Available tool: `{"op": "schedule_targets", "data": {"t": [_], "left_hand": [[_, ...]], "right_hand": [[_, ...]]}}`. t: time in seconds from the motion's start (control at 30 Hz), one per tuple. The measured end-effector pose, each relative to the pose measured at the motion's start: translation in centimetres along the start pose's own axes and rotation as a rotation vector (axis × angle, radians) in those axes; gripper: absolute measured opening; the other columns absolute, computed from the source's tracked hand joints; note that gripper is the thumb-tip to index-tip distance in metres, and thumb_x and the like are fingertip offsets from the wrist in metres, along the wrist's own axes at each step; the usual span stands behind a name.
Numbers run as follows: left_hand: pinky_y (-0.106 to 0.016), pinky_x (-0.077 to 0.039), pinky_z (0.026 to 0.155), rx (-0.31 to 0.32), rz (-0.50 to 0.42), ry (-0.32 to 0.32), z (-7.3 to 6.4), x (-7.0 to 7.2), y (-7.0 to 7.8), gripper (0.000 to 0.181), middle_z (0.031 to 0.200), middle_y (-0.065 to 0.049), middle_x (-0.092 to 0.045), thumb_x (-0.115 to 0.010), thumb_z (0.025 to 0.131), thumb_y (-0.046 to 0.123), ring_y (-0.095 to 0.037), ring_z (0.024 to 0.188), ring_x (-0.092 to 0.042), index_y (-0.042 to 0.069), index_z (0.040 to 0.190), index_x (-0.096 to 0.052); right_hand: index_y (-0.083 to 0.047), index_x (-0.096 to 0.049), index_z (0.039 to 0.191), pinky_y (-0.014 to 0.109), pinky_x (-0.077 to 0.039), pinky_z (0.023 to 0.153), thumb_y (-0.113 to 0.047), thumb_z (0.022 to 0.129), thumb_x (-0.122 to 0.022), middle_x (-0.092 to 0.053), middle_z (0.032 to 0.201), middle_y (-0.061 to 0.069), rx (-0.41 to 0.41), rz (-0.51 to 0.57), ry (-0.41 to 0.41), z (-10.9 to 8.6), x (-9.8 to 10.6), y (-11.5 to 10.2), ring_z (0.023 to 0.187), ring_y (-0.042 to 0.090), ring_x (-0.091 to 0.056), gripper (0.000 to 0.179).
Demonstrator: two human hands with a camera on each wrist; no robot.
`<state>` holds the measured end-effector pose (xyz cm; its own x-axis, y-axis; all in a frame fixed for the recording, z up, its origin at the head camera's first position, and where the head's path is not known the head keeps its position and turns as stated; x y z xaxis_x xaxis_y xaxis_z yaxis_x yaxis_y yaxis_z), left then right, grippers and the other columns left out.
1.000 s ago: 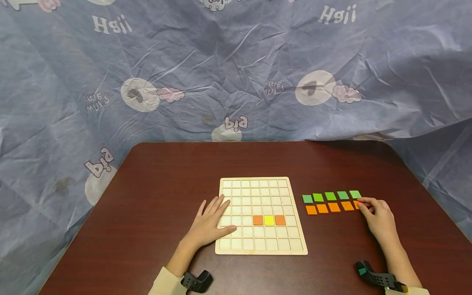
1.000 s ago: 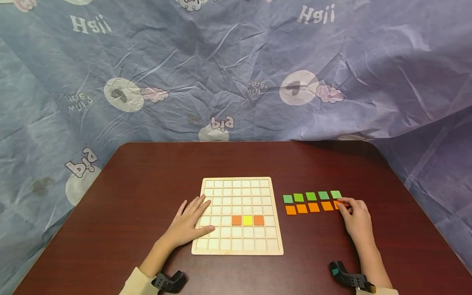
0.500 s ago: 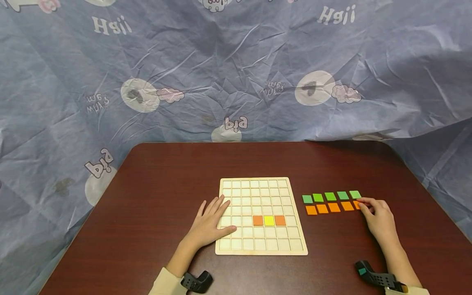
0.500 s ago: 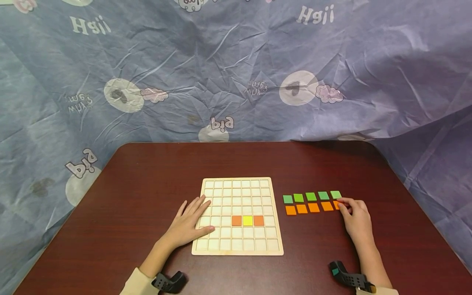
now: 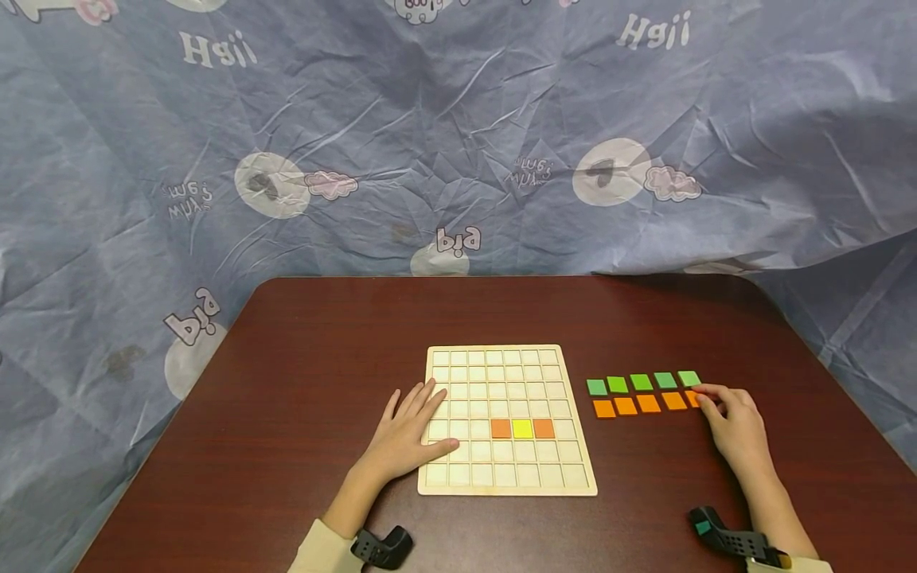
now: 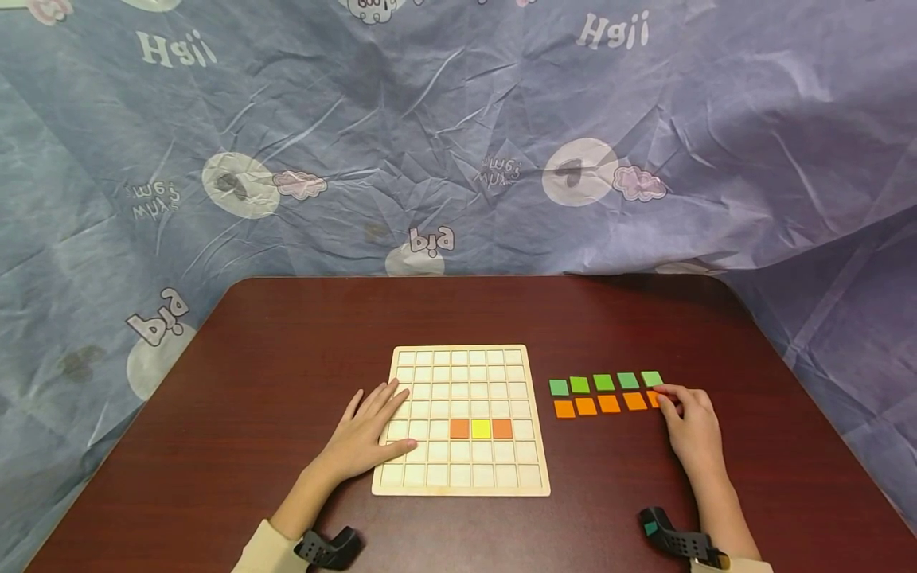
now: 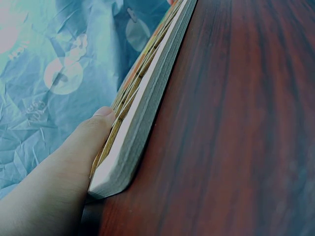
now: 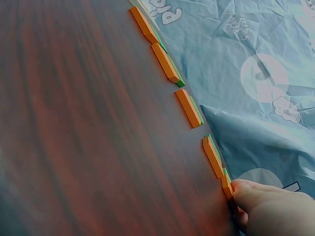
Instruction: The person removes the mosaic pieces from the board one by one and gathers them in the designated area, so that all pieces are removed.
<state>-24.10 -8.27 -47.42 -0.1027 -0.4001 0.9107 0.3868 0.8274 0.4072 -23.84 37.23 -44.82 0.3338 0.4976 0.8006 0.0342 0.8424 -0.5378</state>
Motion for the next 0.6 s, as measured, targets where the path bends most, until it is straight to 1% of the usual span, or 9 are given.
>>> {"op": "schedule_targets", "data": {"t": [0.17,0.33,0.47,0.6], "left_hand": [[-0.049,-0.001,0.113,-0.002,0.009,-0.001,-0.1,0.0,-0.1,0.081,0.154,0.003,-0.013,-0.044,0.080,0.069,-0.017,0.142,-0.011,0.027,0.146,-0.022],[-0.049,-0.001,0.113,0.000,0.008,-0.004,-0.1,-0.1,-0.1,0.082,0.154,0.003,-0.012,-0.043,0.080,0.069,-0.017,0.142,-0.011,0.027,0.146,-0.021],[-0.049,0.000,0.113,-0.003,0.006,-0.003,0.0,0.0,0.0,0.082,0.154,0.003,-0.012,-0.043,0.080,0.069,-0.018,0.142,-0.011,0.027,0.146,-0.020],[-0.049,-0.001,0.113,-0.005,0.013,0.001,0.0,0.1,0.1,0.082,0.154,0.002,-0.013,-0.044,0.080,0.069,-0.018,0.142,-0.012,0.027,0.146,-0.021]], "right_hand": [[0.002,-0.058,0.110,0.030,-0.026,0.063,-0.020,0.097,-0.040,-0.046,0.103,0.024,-0.008,0.011,0.033,0.0,0.2,-0.1,0.080,0.026,-0.039,0.031],[0.000,-0.059,0.110,0.027,-0.025,0.062,-0.021,0.096,-0.043,-0.047,0.102,0.021,-0.028,0.020,0.070,0.1,0.6,-0.4,0.079,0.022,-0.037,0.030],[-0.002,-0.061,0.109,0.025,-0.026,0.061,-0.022,0.096,-0.045,-0.049,0.100,0.018,-0.014,0.013,0.097,0.2,0.9,-1.2,0.075,0.010,-0.034,0.029],[-0.004,-0.063,0.107,0.023,-0.027,0.059,-0.021,0.094,-0.048,-0.051,0.097,0.014,0.015,0.034,0.133,0.2,1.1,-2.8,0.071,-0.003,-0.030,0.026]]}}
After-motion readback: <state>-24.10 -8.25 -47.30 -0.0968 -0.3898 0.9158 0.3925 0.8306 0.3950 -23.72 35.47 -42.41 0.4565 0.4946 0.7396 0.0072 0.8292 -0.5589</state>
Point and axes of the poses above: each hand's wrist, its own z-axis towards the middle knuckle, its own x-axis out of the back of the hand, y = z × x, the point moved 8 cm from there along z, towards the middle knuckle
